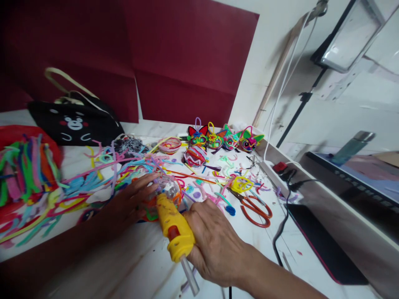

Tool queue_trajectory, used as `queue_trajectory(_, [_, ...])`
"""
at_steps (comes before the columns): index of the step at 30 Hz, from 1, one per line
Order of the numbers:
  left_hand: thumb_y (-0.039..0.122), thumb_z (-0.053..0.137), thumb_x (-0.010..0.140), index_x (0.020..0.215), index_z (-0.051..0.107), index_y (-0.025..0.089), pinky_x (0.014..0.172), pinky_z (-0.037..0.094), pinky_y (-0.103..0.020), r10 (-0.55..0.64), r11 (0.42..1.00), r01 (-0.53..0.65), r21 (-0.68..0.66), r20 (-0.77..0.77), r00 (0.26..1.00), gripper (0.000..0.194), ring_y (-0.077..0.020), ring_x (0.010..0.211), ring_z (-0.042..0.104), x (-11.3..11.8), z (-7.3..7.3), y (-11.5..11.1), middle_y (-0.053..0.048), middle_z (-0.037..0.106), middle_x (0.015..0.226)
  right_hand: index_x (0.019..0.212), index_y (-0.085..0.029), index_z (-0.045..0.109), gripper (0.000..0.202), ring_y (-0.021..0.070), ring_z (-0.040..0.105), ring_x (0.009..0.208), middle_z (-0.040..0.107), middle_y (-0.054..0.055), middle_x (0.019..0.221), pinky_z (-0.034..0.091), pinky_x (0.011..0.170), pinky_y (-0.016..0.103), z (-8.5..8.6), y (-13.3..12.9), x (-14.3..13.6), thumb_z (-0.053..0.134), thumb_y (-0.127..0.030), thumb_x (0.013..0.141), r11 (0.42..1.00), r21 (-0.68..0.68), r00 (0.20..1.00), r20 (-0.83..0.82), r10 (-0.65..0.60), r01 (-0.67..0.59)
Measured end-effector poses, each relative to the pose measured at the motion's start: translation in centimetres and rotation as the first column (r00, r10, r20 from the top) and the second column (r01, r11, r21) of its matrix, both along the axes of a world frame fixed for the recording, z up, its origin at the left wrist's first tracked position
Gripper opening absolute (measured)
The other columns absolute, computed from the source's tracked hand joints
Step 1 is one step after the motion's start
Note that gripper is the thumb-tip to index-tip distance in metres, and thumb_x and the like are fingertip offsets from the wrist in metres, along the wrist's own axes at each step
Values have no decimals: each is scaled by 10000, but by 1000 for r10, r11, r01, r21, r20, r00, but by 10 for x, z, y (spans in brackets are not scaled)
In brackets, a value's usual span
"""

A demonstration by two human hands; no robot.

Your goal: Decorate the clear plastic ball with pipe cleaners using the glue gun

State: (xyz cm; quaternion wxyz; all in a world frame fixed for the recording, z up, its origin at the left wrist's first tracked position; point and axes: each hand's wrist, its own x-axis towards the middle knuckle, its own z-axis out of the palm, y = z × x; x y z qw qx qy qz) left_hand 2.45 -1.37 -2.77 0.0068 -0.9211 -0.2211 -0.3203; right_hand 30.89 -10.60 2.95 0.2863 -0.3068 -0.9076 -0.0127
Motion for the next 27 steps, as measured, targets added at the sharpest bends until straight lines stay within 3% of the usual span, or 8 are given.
queue_trajectory(7, [350, 341, 1035, 1575, 175, 333, 1234, 249, -489, 12, 999, -13, -44, -12, 1000, 565, -320, 1493, 267, -1, 0, 0, 4, 145, 1672, 1103, -173, 500, 305, 235, 595, 795, 649, 89, 892, 468, 722, 371, -1, 0, 1, 269, -365, 1051, 999, -33, 1000, -5, 4, -4])
queue_trajectory(12, [327, 379, 1023, 1570, 213, 312, 1205, 306, -522, 17, 1000, -17, -24, 5, 1000, 572, -331, 1481, 296, -1, -1, 0, -57, 225, 1650, 1021, -193, 500, 268, 223, 590, 759, 640, 70, 843, 466, 701, 355, -1, -1, 0, 283, -348, 1050, 1000, 25, 1000, -27, -6, 7])
queue_trajectory(16, [264, 366, 1028, 1570, 205, 283, 1206, 303, -513, 26, 1000, -26, 7, -4, 1000, 566, -303, 1490, 276, 0, 1, -1, -84, 207, 1650, 955, -206, 480, 262, 211, 585, 713, 620, 54, 798, 461, 653, 338, 1, -1, -1, 283, -351, 1050, 996, 85, 997, -73, -1, 7])
queue_trajectory(27, [294, 365, 1031, 1569, 205, 264, 1202, 300, -526, 20, 1000, -20, 19, -13, 1000, 562, -303, 1491, 270, -1, 0, -1, -102, 207, 1648, 943, -202, 458, 143, 213, 571, 738, 611, 55, 821, 460, 675, 342, -4, 1, 0, 350, -268, 1008, 996, 80, 997, -82, -18, 24])
